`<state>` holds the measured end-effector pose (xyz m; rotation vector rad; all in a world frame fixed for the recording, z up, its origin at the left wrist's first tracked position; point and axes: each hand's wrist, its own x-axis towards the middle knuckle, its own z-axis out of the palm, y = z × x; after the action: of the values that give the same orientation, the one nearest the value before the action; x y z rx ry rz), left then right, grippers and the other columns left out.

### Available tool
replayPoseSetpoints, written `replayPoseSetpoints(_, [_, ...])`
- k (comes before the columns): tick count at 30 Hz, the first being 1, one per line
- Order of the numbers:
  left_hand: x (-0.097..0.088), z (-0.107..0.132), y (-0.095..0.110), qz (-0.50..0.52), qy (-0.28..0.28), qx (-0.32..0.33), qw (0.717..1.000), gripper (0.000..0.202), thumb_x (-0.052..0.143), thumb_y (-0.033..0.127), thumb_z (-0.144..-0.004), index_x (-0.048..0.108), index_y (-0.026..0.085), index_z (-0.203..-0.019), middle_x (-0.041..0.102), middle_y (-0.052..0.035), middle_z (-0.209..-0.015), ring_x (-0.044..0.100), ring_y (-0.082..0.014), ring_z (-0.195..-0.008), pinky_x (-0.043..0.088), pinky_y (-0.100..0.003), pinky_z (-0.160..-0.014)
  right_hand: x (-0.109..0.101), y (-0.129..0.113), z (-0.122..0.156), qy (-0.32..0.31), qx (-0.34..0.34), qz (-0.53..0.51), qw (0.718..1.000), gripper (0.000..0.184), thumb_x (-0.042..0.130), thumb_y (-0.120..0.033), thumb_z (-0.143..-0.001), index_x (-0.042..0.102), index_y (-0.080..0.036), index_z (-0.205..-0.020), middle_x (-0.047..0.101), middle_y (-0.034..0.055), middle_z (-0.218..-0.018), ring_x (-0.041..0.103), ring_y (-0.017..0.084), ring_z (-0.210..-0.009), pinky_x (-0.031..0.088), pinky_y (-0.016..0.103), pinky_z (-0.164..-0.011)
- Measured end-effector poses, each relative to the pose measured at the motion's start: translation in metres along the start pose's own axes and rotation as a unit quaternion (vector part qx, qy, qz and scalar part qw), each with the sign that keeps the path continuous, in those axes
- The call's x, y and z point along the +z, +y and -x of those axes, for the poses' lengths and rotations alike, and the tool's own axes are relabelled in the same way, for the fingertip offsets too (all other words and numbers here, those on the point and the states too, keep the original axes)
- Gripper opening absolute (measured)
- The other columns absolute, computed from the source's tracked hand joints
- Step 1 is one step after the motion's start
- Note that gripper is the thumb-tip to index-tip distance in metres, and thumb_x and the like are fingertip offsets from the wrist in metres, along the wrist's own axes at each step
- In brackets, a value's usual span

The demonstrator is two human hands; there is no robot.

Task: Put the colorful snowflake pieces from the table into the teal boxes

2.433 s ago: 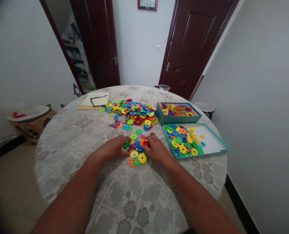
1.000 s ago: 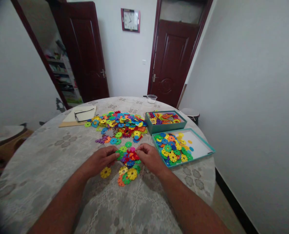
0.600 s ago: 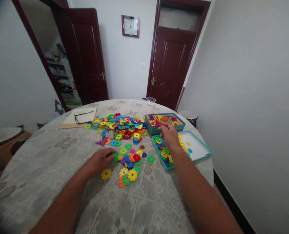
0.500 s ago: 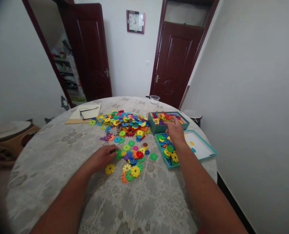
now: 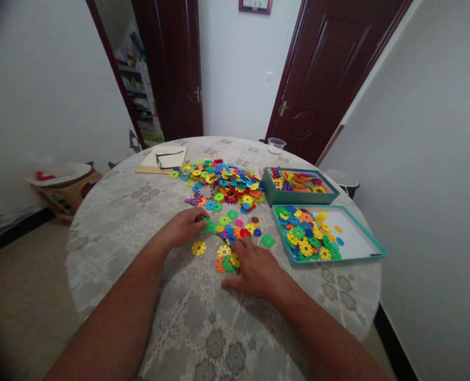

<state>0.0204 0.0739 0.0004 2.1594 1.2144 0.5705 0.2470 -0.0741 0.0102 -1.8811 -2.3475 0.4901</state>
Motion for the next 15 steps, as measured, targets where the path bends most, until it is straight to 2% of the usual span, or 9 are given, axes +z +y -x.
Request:
replayPoseSetpoints(3, [0.0,0.0,-0.001,-0.007,0.002,0.001,1.0,0.014,0.062,0.022,-0.083,0.072,0.019,-0.093,0.064,-0.0008,-0.077,0.055,-0.0171,-0.073,0.04,-0.028,-0.069,0.008,-0.009,-0.007,0.018,0.023,0.029,0.999,0.059,0.073,-0.059,-0.085,0.058,-0.019,-0.127,0.059,0.0157,-0.131,0.065,0.031,-0.108,0.048,0.039,-0.087])
replayPoseSetpoints(6, [0.0,0.001,0.001,-0.006,0.002,0.001,1.0,0.012,0.063,0.02,-0.083,0.071,0.02,-0.092,0.064,-0.0004,-0.076,0.055,-0.0167,-0.073,0.039,-0.027,-0.068,0.012,-0.009,-0.013,0.032,0.037,0.045,0.998,0.04,0.06,-0.048,-0.097,0.059,-0.017,-0.123,0.059,0.0162,-0.128,0.065,0.029,-0.106,0.048,0.036,-0.087])
replayPoseSetpoints(12, [0.004,0.002,0.007,-0.002,-0.025,0.028,0.999,0.018,0.062,0.016,-0.085,0.074,0.02,-0.097,0.068,-0.001,-0.081,0.059,-0.0169,-0.076,0.042,-0.026,-0.072,0.018,0.004,-0.021,0.068,0.035,0.076,0.994,0.026,0.054,-0.033,-0.099,0.062,-0.014,-0.116,0.061,0.0175,-0.126,0.065,0.026,-0.102,0.046,0.032,-0.081])
replayPoseSetpoints(15, [0.01,0.001,0.006,-0.018,-0.04,0.037,0.998,0.018,0.063,0.017,-0.086,0.075,0.02,-0.099,0.071,-0.002,-0.085,0.061,-0.0173,-0.079,0.043,-0.026,-0.074,0.02,0.015,-0.027,0.091,0.044,0.081,0.992,0.02,0.051,-0.026,-0.1,0.064,-0.014,-0.11,0.065,0.0165,-0.118,0.065,0.024,-0.095,0.043,0.031,-0.077])
